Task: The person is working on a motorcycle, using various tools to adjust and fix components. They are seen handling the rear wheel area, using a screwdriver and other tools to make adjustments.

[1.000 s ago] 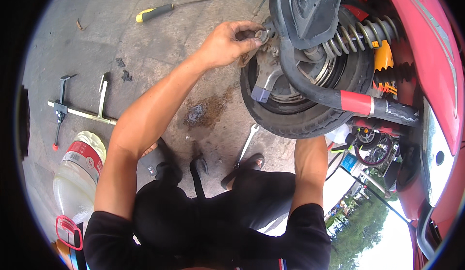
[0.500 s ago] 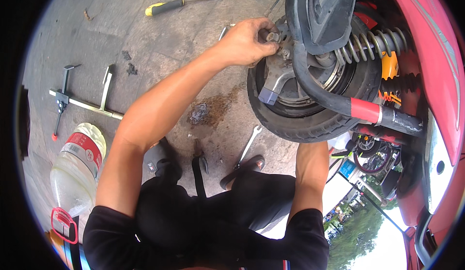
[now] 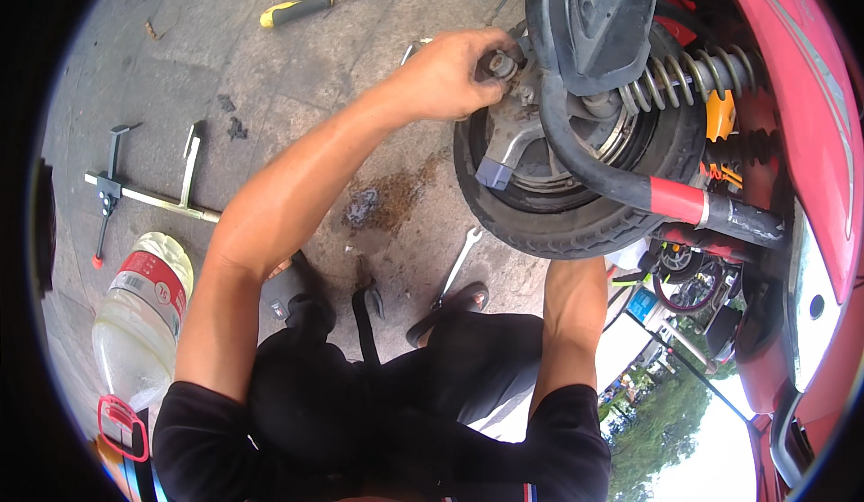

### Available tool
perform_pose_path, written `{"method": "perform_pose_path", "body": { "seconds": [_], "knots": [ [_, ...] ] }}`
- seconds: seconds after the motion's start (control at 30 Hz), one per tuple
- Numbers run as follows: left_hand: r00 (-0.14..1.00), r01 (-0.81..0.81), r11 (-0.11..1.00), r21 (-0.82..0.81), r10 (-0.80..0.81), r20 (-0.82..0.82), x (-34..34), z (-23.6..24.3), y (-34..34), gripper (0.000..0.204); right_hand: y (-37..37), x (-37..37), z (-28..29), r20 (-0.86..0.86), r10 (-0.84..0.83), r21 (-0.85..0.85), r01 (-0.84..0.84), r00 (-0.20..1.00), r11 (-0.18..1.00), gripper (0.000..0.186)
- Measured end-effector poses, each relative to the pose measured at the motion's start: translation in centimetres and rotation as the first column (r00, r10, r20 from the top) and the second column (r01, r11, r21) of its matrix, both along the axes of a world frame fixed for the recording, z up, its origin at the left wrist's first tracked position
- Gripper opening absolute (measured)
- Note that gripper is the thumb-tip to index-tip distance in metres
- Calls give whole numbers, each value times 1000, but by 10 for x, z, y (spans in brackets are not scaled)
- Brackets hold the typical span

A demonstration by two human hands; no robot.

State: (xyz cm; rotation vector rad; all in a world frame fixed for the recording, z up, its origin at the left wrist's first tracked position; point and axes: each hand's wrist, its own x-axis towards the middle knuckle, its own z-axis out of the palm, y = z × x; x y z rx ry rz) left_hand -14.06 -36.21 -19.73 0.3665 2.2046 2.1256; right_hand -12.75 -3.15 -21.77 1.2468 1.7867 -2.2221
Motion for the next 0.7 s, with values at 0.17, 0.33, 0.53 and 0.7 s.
{"method": "perform_pose_path", "body": {
  "seconds": [0.17,0.33,0.53,0.7],
  "knots": [
    [1000,29,998,-60,-28,12,0,3,-4,49,-1,1,-2,14,7,11,-8,1000,1000,40],
    [998,32,999,15,-33,58,1,1,-3,52,5,5,-7,25,-3,23,3,1000,1000,39],
    [966,32,999,35,-40,257,0,13,-2,55,36,21,-12,53,-18,23,17,998,1000,39],
    [872,-242,965,-103,263,414,41,46,-34,58,61,96,12,291,-152,194,97,945,976,38]
  ]
}}
